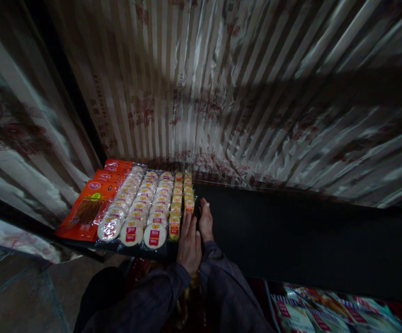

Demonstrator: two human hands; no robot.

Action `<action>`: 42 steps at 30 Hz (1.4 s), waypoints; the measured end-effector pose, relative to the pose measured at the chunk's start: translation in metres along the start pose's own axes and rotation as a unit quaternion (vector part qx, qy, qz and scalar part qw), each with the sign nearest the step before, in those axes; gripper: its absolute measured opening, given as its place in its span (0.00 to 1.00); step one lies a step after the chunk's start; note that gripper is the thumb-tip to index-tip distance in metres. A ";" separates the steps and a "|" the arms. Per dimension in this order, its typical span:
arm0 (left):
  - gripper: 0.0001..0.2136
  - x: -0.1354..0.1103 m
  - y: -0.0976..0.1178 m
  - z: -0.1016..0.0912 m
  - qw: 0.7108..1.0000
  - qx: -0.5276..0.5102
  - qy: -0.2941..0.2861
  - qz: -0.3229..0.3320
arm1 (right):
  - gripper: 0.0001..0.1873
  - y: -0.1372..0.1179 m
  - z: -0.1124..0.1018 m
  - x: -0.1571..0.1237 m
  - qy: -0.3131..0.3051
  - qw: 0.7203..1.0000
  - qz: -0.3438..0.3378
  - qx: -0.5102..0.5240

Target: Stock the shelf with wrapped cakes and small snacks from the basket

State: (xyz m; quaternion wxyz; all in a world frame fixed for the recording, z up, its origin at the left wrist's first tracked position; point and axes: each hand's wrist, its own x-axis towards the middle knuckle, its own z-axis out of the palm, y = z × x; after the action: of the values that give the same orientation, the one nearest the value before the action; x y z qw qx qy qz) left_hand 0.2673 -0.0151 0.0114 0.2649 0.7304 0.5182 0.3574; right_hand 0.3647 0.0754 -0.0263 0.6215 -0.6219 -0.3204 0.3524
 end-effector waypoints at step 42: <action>0.24 0.037 -0.045 -0.040 0.915 0.310 -0.082 0.244 | 0.39 -0.016 0.048 0.047 -0.114 0.985 0.074 0.105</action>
State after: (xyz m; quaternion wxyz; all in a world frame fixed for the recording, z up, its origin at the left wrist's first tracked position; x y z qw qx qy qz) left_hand 0.2179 0.0348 0.0107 -0.0286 0.9066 0.3848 0.1709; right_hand 0.3511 0.1410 -0.0114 0.6150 -0.5308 -0.3032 0.4981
